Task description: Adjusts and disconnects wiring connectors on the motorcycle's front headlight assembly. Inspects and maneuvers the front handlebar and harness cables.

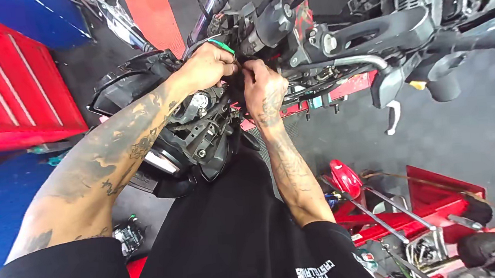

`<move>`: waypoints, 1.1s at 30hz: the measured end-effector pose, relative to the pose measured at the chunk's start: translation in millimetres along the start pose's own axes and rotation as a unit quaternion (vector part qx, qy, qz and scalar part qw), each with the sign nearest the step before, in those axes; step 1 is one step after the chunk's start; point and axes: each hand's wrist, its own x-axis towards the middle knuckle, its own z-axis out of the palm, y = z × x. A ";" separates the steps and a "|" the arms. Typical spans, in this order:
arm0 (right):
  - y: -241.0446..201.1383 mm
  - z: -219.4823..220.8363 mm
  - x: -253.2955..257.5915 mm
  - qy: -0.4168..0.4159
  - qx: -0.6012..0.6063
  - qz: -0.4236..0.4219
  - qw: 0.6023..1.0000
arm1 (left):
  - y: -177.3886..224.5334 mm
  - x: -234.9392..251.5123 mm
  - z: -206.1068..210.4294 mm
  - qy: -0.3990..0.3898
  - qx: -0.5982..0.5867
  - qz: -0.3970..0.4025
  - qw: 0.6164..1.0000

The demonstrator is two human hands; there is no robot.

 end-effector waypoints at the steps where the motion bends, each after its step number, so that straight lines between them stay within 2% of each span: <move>1: 0.1 3.1 -1.7 0.006 0.005 0.009 1.000 | -0.4 -1.6 0.0 -0.003 0.010 0.007 1.000; 5: 0.4 11.5 -3.7 0.036 0.034 0.026 0.998 | 0.9 -5.6 0.0 -0.014 0.037 0.018 0.999; 8: 0.3 14.2 -4.0 0.043 0.043 0.030 0.998 | -2.2 -2.5 7.0 0.028 0.041 0.007 0.999; 13: -2.1 18.7 -2.8 0.042 0.031 0.045 0.998 | -3.9 -0.1 4.5 0.035 0.048 0.005 0.998; 18: -3.1 21.2 -4.0 0.033 0.037 0.037 0.998 | -3.3 -2.0 10.4 0.074 0.052 -0.008 0.996; 22: -2.8 10.4 -8.1 0.009 0.071 0.045 0.996 | -5.2 -0.7 14.4 0.113 0.068 -0.020 0.991; 25: -10.8 -25.7 -27.3 -0.040 0.113 0.024 0.992 | -3.6 -2.1 12.2 0.106 0.060 -0.035 0.992; 27: -11.7 -37.5 -38.9 -0.042 0.135 -0.002 0.990 | -4.9 -0.6 9.6 0.099 0.040 -0.032 0.994; 33: -23.6 -17.2 -27.2 -0.112 0.060 0.044 0.991 | -4.6 0.0 10.4 0.111 0.019 -0.031 0.993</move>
